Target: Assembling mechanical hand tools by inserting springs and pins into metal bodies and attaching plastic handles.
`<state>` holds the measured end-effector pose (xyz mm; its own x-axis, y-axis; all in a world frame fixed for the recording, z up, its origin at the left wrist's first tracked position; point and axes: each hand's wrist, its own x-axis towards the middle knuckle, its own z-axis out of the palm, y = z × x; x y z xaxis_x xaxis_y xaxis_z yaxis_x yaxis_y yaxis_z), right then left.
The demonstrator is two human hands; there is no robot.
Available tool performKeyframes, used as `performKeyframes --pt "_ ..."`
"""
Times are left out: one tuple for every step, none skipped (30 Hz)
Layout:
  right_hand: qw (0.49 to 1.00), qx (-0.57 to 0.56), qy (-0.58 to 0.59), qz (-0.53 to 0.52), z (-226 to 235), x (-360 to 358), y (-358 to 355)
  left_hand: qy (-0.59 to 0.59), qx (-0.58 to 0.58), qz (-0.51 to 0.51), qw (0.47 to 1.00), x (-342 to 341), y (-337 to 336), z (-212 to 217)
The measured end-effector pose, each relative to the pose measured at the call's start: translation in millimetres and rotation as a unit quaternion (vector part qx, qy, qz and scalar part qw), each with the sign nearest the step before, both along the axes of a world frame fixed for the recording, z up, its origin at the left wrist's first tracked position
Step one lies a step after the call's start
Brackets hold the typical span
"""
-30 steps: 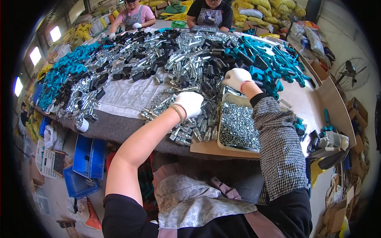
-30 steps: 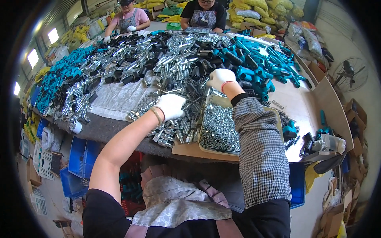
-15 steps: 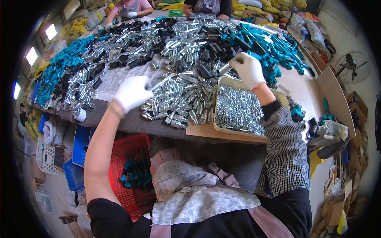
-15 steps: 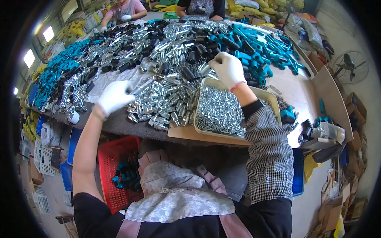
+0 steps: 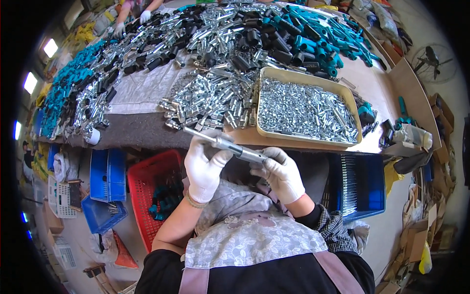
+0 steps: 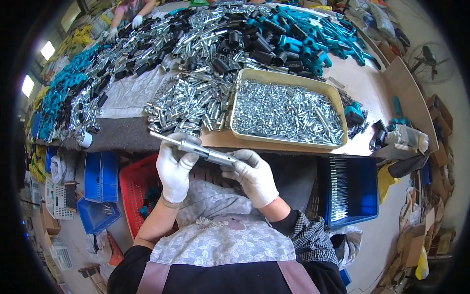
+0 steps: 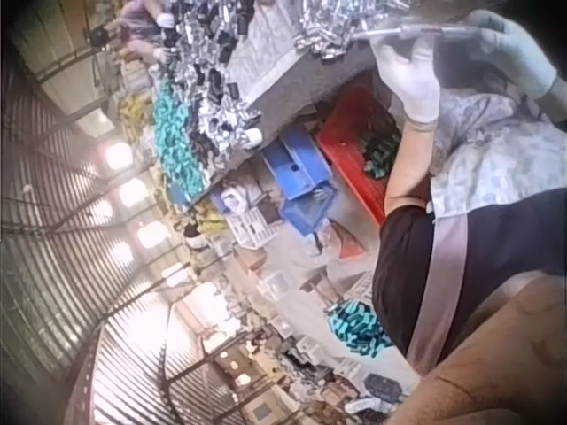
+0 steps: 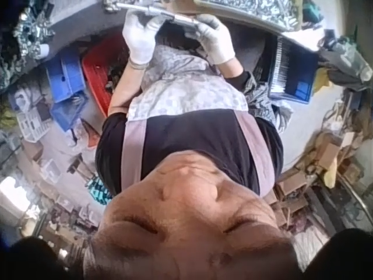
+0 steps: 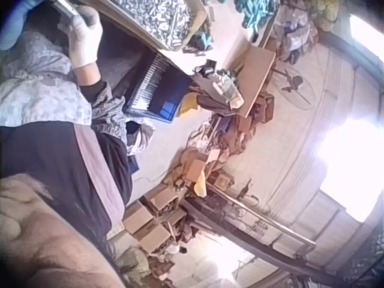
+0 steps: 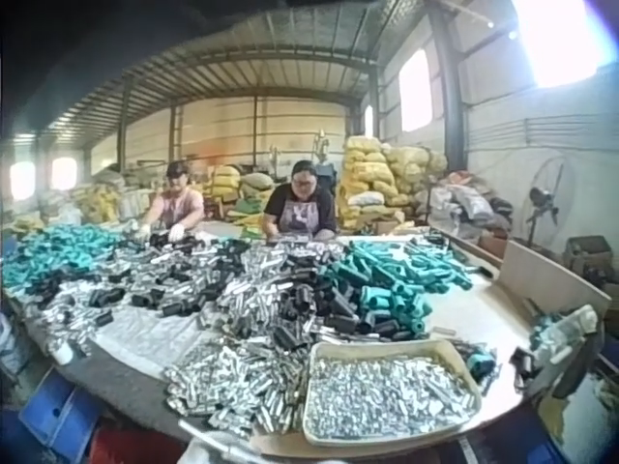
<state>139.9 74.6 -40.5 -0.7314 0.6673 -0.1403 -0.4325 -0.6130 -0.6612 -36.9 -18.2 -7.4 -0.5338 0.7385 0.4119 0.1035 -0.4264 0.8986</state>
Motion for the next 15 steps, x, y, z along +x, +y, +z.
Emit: performKeyframes --pt "0.999 -0.024 0.011 0.025 -3.5 2.5 -2.1 0.029 -0.034 -0.007 0.999 0.0 -3.6 0.1" --pt "0.997 -0.061 0.027 0.036 -7.2 2.1 -5.1 0.081 -0.076 -0.04 0.993 2.6 -3.0 4.1" --pt "0.992 -0.098 0.052 0.057 -5.4 0.7 -6.8 0.137 -0.067 -0.088 0.984 0.0 -0.1 -2.8" --pt "0.989 -0.114 0.055 0.072 -12.0 0.6 -7.3 0.113 -0.113 -0.126 0.979 -1.1 -4.6 -2.8" --pt "0.986 -0.128 0.059 0.086 -15.2 -0.1 -7.9 0.154 -0.103 -0.131 0.974 -4.2 -6.5 -5.0" --pt "0.984 -0.127 0.064 0.104 -15.8 0.8 -9.7 0.195 -0.093 -0.134 0.967 -7.5 -8.0 -7.0" --pt "0.986 -0.114 0.052 0.113 -14.9 -0.7 -9.8 0.206 -0.12 -0.15 0.959 -9.8 -9.6 -6.4" --pt "0.986 -0.105 0.039 0.122 -10.2 -3.8 -14.0 0.205 -0.129 -0.153 0.958 -7.7 -11.5 -1.7" --pt "0.987 -0.106 0.027 0.116 1.8 -8.3 -16.7 0.205 -0.138 -0.158 0.956 -4.9 -12.5 8.1" --pt "0.986 -0.072 0.026 0.147 4.0 -8.7 -15.2 0.207 -0.142 -0.155 0.956 -5.0 -15.2 19.6" --pt "0.983 -0.035 0.026 0.178 8.2 -10.5 -11.6 0.187 -0.135 -0.147 0.962 -5.1 -19.6 30.2" --pt "0.978 0.011 -0.058 0.198 20.7 -8.6 -4.9 0.164 -0.128 -0.141 0.968 -6.5 -23.2 37.9" --pt "0.946 0.259 -0.14 0.137 30.0 -8.8 6.3 0.226 -0.078 -0.109 0.965 -12.8 -24.3 47.4" --pt "0.824 0.53 -0.201 0.009 44.3 -8.4 22.3 0.246 -0.08 -0.104 0.96 -17.3 -28.3 52.8" --pt "0.723 0.644 -0.223 -0.108 53.9 -10.7 39.5 0.274 -0.139 -0.103 0.946 -20.1 -30.8 53.9"
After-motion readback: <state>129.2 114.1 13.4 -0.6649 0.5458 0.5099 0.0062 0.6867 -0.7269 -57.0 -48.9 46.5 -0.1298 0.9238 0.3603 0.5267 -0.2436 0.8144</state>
